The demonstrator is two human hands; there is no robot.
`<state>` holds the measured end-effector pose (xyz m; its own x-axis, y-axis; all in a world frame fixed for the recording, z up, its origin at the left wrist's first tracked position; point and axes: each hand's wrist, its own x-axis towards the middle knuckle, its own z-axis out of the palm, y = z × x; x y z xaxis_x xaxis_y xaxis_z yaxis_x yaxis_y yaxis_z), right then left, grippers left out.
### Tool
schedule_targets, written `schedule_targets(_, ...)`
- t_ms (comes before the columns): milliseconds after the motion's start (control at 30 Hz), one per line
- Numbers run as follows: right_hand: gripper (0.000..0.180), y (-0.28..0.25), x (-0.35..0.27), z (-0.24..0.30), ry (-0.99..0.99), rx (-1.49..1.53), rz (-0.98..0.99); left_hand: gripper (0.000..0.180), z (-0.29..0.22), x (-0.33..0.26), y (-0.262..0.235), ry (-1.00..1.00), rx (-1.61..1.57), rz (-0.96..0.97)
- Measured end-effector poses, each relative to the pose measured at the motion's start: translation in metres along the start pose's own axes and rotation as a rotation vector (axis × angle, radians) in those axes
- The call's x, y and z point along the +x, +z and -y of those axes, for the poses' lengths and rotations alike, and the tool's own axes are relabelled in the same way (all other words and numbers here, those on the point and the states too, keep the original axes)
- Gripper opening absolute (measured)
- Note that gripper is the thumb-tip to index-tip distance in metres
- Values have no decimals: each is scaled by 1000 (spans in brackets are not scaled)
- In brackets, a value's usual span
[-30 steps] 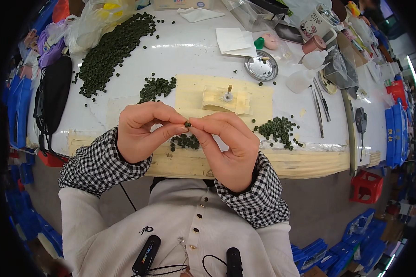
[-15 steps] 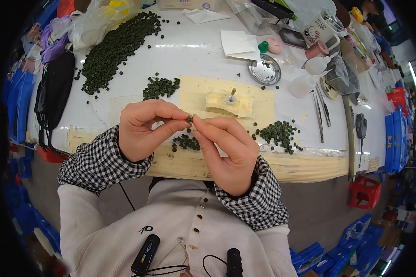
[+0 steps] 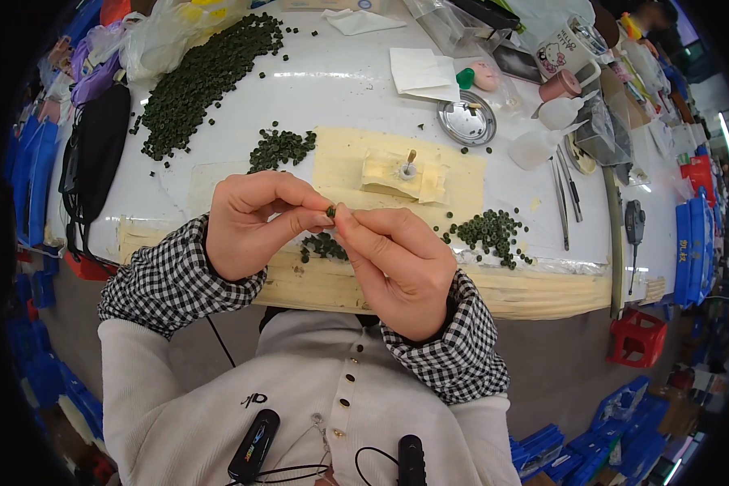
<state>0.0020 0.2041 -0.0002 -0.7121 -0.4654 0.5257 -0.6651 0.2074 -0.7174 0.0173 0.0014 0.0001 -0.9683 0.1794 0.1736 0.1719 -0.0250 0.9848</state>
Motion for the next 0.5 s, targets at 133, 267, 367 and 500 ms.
schedule_targets(133,33,-2,0,-2,-21,-23,-2,12,-5,1,-2,-61,-17,56)
schedule_targets(267,34,-1,1,-2,-34,-25,-17,12,-5,2,-2,-64,-39,59)
schedule_targets(367,34,-1,0,-3,-27,-30,-16,13,-5,2,-2,-54,-29,62)
schedule_targets(500,34,-2,1,0,-14,-39,-23,13,-5,2,-2,-33,-25,66)
